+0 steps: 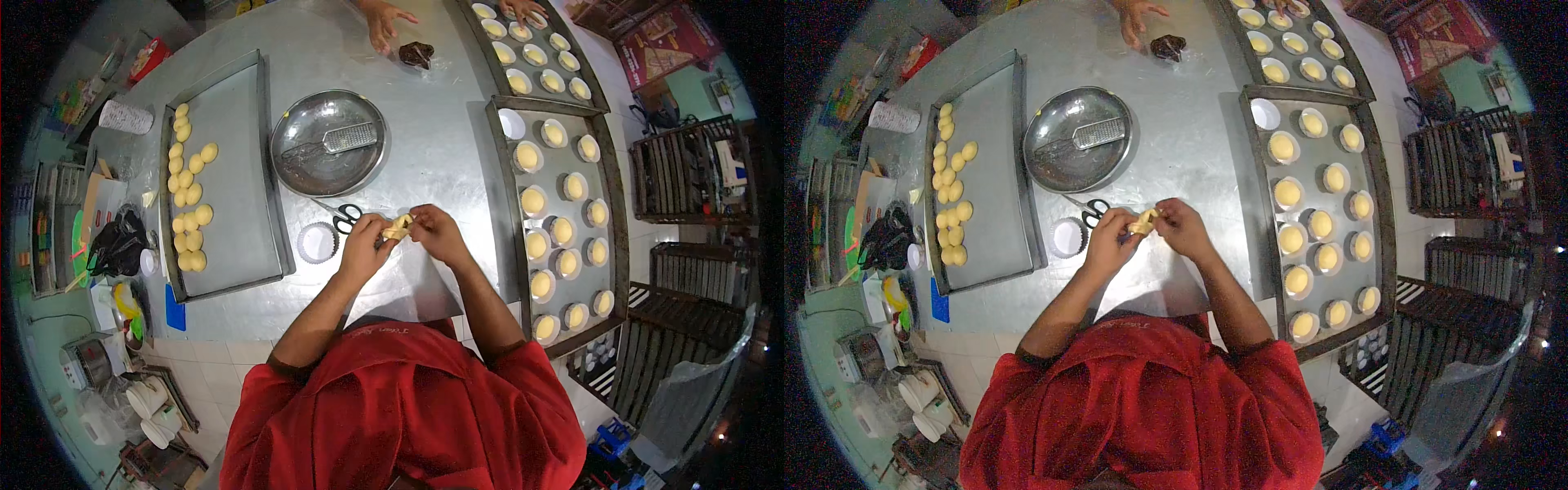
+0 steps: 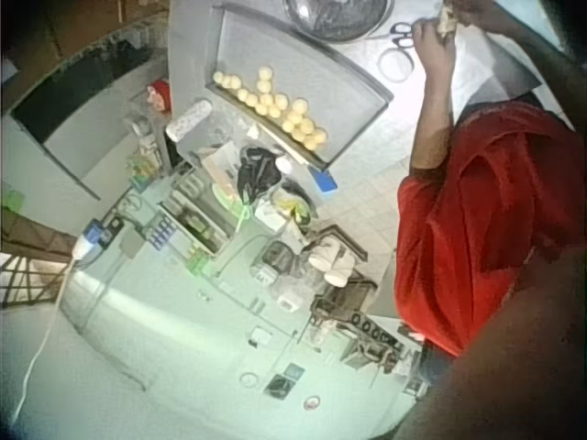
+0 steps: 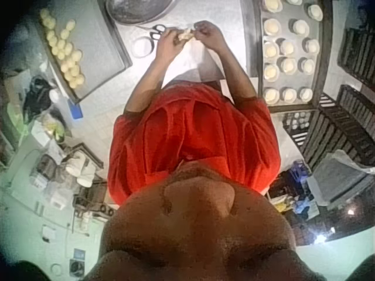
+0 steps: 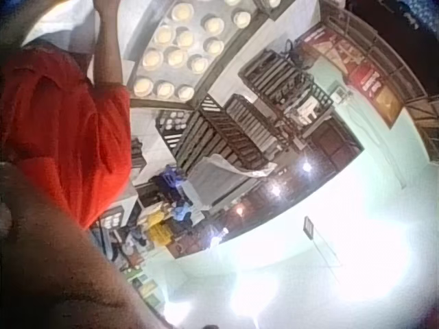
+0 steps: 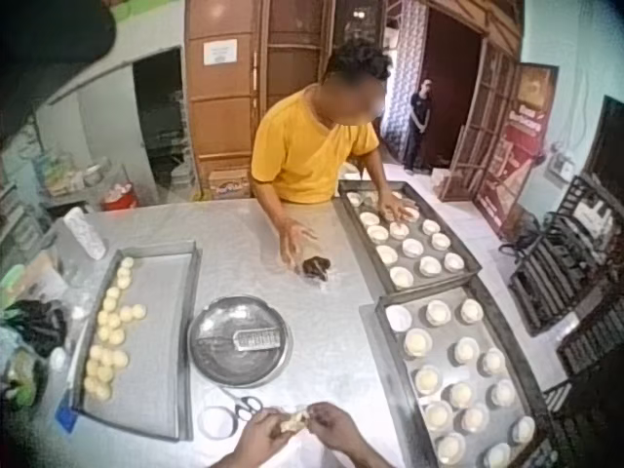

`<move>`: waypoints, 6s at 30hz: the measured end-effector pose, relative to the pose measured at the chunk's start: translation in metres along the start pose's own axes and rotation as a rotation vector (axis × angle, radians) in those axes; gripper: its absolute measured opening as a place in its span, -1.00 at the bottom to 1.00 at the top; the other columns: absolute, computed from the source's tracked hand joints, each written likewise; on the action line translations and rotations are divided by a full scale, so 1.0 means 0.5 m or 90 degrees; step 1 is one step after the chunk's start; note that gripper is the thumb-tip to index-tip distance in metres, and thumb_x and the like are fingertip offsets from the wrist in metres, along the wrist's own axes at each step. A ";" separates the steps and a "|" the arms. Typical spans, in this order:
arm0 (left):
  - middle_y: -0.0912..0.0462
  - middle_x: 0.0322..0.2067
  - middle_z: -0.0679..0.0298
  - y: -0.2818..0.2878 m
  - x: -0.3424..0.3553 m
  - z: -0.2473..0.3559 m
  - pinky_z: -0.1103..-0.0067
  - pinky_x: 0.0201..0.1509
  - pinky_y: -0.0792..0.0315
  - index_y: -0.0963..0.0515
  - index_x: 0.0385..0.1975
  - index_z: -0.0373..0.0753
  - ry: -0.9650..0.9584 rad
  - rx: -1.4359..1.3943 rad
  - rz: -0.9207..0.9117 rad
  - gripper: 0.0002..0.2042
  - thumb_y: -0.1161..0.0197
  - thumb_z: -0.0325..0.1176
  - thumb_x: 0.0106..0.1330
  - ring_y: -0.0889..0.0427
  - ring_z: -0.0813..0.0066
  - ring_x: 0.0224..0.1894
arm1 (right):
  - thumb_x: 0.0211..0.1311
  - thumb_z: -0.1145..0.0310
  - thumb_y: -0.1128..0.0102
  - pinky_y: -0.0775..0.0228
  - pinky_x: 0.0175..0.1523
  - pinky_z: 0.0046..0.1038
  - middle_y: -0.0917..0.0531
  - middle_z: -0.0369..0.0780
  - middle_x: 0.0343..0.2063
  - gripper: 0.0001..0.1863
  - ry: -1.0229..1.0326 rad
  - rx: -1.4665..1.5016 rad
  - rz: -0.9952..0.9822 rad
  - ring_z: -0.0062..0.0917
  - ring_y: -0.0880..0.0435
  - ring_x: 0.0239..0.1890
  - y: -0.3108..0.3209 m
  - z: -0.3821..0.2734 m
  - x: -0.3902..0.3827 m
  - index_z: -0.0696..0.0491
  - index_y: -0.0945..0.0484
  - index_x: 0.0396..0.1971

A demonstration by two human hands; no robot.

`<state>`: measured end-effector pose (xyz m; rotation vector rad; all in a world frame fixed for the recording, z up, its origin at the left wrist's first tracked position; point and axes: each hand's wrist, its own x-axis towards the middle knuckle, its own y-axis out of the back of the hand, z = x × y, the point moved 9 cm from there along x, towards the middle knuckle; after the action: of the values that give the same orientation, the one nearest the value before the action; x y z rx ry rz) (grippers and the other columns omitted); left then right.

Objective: Filling pieces of bread dough with chocolate, shaping them, and placing them on trays to be loaded into an oven.

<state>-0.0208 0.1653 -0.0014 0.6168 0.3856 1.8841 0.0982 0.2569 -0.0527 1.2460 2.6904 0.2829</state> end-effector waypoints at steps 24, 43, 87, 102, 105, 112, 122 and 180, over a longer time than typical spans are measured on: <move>-0.54 -0.48 0.15 -0.033 0.012 -0.052 0.57 -0.40 -0.45 -0.49 -0.10 -0.33 0.209 -0.113 -0.041 -0.60 -0.32 -0.48 -0.01 -0.56 0.40 -0.49 | -0.09 0.56 -0.19 -0.38 -0.05 -0.36 -0.50 -0.12 -0.22 -0.70 0.369 -0.382 0.042 -0.25 -0.46 -0.13 -0.036 -0.139 -0.052 0.19 -0.49 -0.25; -0.51 -0.39 0.14 -0.009 0.025 0.014 0.47 -0.30 -0.45 -0.49 -0.40 -0.33 -0.026 0.037 -0.013 -0.85 -0.25 -0.52 0.02 -0.55 0.20 -0.37 | -0.13 0.53 -0.26 -0.45 -0.31 -0.38 -0.55 -0.15 -0.42 -0.78 0.168 -0.235 -0.001 -0.28 -0.57 -0.35 -0.003 -0.094 0.000 0.13 -0.52 -0.38; -0.54 -0.26 0.21 0.146 -0.306 -0.137 0.63 -0.02 -0.37 -0.40 -0.17 -0.40 0.246 -0.308 0.163 -0.77 0.14 -0.69 0.23 -0.51 0.53 -0.19 | -0.10 0.37 -0.22 -0.35 -0.10 -0.30 -0.57 -0.18 -0.33 -0.77 0.382 -0.498 0.029 -0.28 -0.50 -0.24 -0.035 -0.101 -0.036 0.08 -0.56 -0.36; -0.52 -0.27 0.27 0.204 -0.376 -0.184 0.66 -0.14 -0.39 -0.40 -0.20 -0.38 0.316 -0.245 0.214 -0.83 0.09 -0.62 0.26 -0.48 0.61 -0.26 | -0.19 0.30 -0.36 -0.29 -0.18 -0.28 -0.47 -0.19 -0.43 -0.74 0.398 -0.461 0.111 -0.28 -0.42 -0.32 -0.016 -0.097 0.002 0.05 -0.49 -0.49; -0.53 -0.28 0.28 0.205 -0.378 -0.200 0.67 -0.19 -0.40 -0.42 -0.22 -0.36 0.304 -0.233 0.222 -0.83 0.06 -0.63 0.25 -0.48 0.64 -0.30 | -0.20 0.32 -0.37 -0.29 -0.13 -0.27 -0.50 -0.20 -0.38 -0.73 0.402 -0.461 0.067 -0.27 -0.44 -0.26 -0.038 -0.096 -0.065 0.04 -0.49 -0.47; -0.55 -0.34 0.29 0.213 -0.369 -0.169 0.68 -0.20 -0.38 -0.46 -0.25 -0.37 0.265 -0.171 0.231 -0.82 0.00 -0.64 0.17 -0.48 0.63 -0.31 | -0.21 0.30 -0.35 -0.25 -0.17 -0.28 -0.49 -0.20 -0.40 -0.73 0.338 -0.539 0.093 -0.26 -0.42 -0.27 0.104 -0.071 -0.070 0.03 -0.48 -0.47; -0.54 -0.42 0.34 0.221 -0.340 -0.149 0.80 -0.34 -0.32 -0.46 -0.35 -0.36 0.189 -0.144 0.228 -0.85 0.01 -0.65 0.09 -0.46 0.72 -0.42 | -0.21 0.39 -0.34 -0.26 -0.11 -0.29 -0.52 -0.19 -0.34 -0.73 0.400 -0.447 0.058 -0.27 -0.45 -0.19 0.003 -0.078 -0.115 0.04 -0.47 -0.43; -0.49 -0.42 0.33 0.215 -0.342 -0.154 0.75 -0.30 -0.33 -0.43 -0.36 -0.35 0.207 -0.090 0.191 -0.87 0.00 -0.66 0.13 -0.43 0.70 -0.42 | -0.01 -0.09 -0.17 0.24 0.34 -0.01 0.04 -0.01 0.32 -0.09 0.032 -0.639 -0.121 -0.18 0.16 0.39 0.005 -0.076 -0.109 0.08 -0.06 0.28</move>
<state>-0.0955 -0.0320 -0.0473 0.2826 0.3788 2.2870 0.1263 0.2126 -0.0115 0.6523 2.1127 1.4033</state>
